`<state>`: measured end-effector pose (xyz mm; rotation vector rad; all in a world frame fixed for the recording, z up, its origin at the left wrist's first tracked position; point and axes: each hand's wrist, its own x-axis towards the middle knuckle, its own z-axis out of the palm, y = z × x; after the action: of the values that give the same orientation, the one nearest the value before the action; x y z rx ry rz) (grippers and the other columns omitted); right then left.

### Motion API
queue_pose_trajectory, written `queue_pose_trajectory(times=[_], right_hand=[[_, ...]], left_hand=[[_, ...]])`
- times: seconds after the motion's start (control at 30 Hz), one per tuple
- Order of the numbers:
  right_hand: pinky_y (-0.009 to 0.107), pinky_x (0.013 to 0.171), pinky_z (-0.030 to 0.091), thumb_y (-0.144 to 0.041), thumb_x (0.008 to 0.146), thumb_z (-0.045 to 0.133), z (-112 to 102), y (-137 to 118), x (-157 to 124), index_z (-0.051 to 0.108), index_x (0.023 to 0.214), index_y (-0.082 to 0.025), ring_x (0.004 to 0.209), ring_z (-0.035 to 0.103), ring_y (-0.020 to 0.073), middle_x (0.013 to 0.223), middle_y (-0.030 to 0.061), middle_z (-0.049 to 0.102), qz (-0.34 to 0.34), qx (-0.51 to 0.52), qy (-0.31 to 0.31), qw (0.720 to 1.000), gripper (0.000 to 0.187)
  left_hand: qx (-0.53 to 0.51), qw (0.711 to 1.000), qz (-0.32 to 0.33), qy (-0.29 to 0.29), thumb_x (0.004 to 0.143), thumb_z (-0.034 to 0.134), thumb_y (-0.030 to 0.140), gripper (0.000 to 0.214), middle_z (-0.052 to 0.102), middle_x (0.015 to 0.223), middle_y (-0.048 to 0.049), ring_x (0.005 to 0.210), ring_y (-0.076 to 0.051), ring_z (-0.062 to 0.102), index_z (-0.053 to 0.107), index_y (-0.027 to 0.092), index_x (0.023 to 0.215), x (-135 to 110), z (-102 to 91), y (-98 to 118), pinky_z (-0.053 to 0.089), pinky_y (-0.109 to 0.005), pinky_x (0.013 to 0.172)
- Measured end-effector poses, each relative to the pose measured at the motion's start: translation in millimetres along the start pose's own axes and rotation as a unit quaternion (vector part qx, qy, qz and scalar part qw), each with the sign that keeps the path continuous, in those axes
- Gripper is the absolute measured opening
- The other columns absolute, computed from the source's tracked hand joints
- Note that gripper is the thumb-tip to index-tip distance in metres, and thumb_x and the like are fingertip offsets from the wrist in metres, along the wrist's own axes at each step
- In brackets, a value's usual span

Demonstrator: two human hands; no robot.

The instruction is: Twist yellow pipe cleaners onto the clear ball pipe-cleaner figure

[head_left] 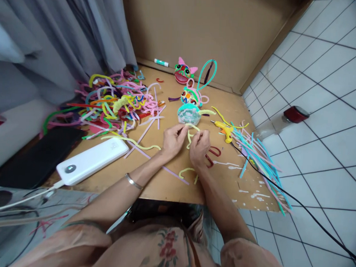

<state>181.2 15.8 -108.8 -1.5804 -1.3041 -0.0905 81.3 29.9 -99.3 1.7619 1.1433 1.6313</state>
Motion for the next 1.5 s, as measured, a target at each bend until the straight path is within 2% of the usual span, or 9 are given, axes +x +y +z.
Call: queue_pose_trajectory(times=[0.17, 0.27, 0.37, 0.5, 0.63, 0.93, 1.13, 1.33, 1.5], right_hand=[[0.028, 0.061, 0.034, -0.023, 0.088, 0.035, -2.2, 2.6, 2.1, 0.034, 0.073, -0.025, 0.062, 0.044, 0.0163, 0.065, -0.0019, 0.043, -0.017, 0.011, 0.021, 1.0, 0.015], [0.028, 0.061, 0.035, -0.021, 0.088, 0.037, -3.7, 2.1, 1.9, 0.036, 0.072, -0.025, 0.064, 0.046, 0.0165, 0.067, -0.0008, 0.045, -0.03, 0.01, 0.019, 0.999, 0.016], [0.028, 0.063, 0.036, -0.022, 0.089, 0.037, -4.4, 0.6, 1.0, 0.037, 0.073, -0.025, 0.066, 0.047, 0.0163, 0.07, 0.0003, 0.047, -0.042, 0.012, 0.013, 0.999, 0.016], [0.028, 0.063, 0.036, -0.023, 0.09, 0.036, -5.7, -0.8, -0.1, 0.039, 0.074, -0.024, 0.067, 0.048, 0.0165, 0.072, 0.0011, 0.048, -0.064, 0.015, 0.009, 0.998, 0.016], [0.028, 0.063, 0.036, -0.024, 0.091, 0.037, -6.8, 0.1, -0.1, 0.041, 0.076, -0.024, 0.067, 0.048, 0.016, 0.072, 0.0008, 0.049, -0.067, 0.022, 0.01, 0.997, 0.016], [0.028, 0.064, 0.038, -0.024, 0.09, 0.038, -4.6, -0.8, -1.0, 0.039, 0.072, -0.024, 0.065, 0.049, 0.0157, 0.069, 0.0005, 0.049, -0.061, 0.031, -0.006, 0.998, 0.017], [0.027, 0.063, 0.037, -0.026, 0.088, 0.039, -5.2, -4.4, -3.5, 0.041, 0.074, -0.024, 0.063, 0.049, 0.0149, 0.067, -0.0003, 0.05, -0.045, 0.065, -0.015, 0.997, 0.015], [0.026, 0.06, 0.037, -0.027, 0.088, 0.041, -4.7, -3.4, -6.4, 0.044, 0.076, -0.023, 0.058, 0.046, 0.0129, 0.064, -0.0028, 0.049, -0.038, 0.106, -0.039, 0.993, 0.013], [0.026, 0.063, 0.039, -0.028, 0.088, 0.044, -2.3, -2.3, -10.7, 0.045, 0.076, -0.022, 0.061, 0.048, 0.0117, 0.068, -0.0025, 0.052, -0.049, 0.129, -0.069, 0.988, 0.014]], left_hand=[[-0.083, 0.993, -0.074, -0.038, 0.092, 0.049, 0.044, 0.035, 0.054, 0.051, 0.0024, 0.045, -0.01, 0.048, 0.067, 0.015, 0.084, -2.7, 2.8, 8.3, 0.041, -0.022, 0.051], [-0.091, 0.991, -0.094, -0.035, 0.094, 0.044, 0.045, 0.036, 0.064, 0.063, -0.0005, 0.041, -0.008, 0.047, 0.063, 0.015, 0.084, -3.8, 4.2, 8.6, 0.04, -0.022, 0.048], [-0.066, 0.994, -0.083, -0.021, 0.095, 0.042, 0.043, 0.034, 0.068, 0.073, -0.0035, 0.048, -0.009, 0.052, 0.061, 0.016, 0.088, -2.8, 4.7, 5.5, 0.042, -0.022, 0.051], [-0.025, 0.998, -0.059, -0.002, 0.095, 0.044, 0.038, 0.03, 0.062, 0.063, -0.0008, 0.057, -0.012, 0.055, 0.061, 0.016, 0.084, -0.4, 3.4, 2.4, 0.043, -0.023, 0.059], [-0.005, 0.999, -0.052, -0.014, 0.095, 0.044, 0.034, 0.029, 0.054, 0.057, 0.0023, 0.053, -0.01, 0.049, 0.063, 0.016, 0.084, 1.3, 0.1, 3.1, 0.039, -0.022, 0.056], [0.077, 0.997, 0.008, -0.002, 0.093, 0.048, 0.036, 0.032, 0.063, 0.066, -0.0019, 0.056, -0.01, 0.05, 0.068, 0.015, 0.081, 2.9, -0.7, -6.2, 0.035, -0.022, 0.057], [0.052, 0.999, -0.007, 0.001, 0.093, 0.047, 0.041, 0.035, 0.06, 0.063, -0.0005, 0.054, -0.009, 0.046, 0.068, 0.015, 0.082, 5.0, -1.0, -3.7, 0.036, -0.021, 0.055], [-0.02, 0.998, -0.055, -0.002, 0.093, 0.046, 0.043, 0.037, 0.047, 0.054, 0.0036, 0.05, -0.009, 0.042, 0.063, 0.016, 0.075, 7.0, -0.9, -0.7, 0.037, -0.021, 0.054], [-0.039, 0.997, -0.071, -0.006, 0.092, 0.047, 0.044, 0.035, 0.053, 0.058, 0.0028, 0.054, -0.01, 0.047, 0.063, 0.016, 0.081, 7.3, -0.2, -1.3, 0.039, -0.021, 0.056]])
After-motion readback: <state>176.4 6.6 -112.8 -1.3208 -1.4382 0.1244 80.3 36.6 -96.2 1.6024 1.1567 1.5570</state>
